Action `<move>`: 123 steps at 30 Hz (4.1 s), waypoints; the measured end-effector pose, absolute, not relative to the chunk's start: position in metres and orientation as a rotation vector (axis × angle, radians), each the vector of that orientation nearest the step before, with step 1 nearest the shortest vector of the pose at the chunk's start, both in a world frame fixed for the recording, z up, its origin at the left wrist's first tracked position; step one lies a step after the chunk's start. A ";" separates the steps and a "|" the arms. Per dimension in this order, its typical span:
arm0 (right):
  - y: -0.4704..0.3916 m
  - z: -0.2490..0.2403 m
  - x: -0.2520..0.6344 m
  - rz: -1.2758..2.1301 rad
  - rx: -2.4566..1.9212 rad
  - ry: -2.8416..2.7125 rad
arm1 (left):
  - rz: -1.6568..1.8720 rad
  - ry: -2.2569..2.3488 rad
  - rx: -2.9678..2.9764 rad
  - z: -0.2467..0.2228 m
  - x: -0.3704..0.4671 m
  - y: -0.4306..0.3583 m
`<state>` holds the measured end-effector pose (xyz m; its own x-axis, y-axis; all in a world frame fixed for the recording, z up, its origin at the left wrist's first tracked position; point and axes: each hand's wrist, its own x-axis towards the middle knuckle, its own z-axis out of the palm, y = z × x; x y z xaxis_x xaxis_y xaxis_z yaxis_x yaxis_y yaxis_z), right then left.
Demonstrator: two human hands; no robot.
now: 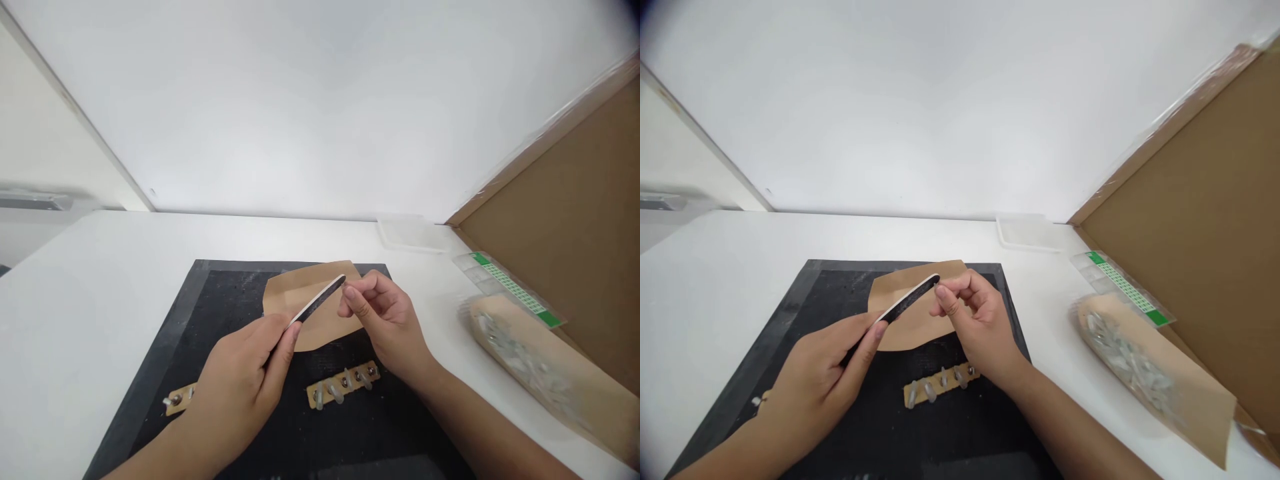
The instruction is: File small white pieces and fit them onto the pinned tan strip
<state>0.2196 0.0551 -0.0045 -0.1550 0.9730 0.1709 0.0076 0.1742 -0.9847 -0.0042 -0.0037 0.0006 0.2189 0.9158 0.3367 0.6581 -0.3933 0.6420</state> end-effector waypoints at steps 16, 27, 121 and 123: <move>0.051 -0.008 0.222 0.930 -1.180 -1.534 | 0.934 1.435 2.159 0.000 -0.005 -0.003; 0.050 0.000 0.228 1.110 -1.064 -1.554 | 0.901 1.480 2.214 -0.003 -0.008 -0.003; 0.042 -0.006 0.205 -0.041 -0.891 -2.045 | 1.288 1.501 2.157 0.013 0.003 -0.007; 0.043 -0.006 0.206 -0.005 -0.867 -2.065 | 1.287 1.502 2.157 0.013 0.003 -0.008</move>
<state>0.2056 0.0430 -0.0059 -0.3774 0.5764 0.7248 0.5798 0.7574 -0.3004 0.0034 -0.0076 0.0135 0.0968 0.8415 0.5316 0.6542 -0.4563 0.6032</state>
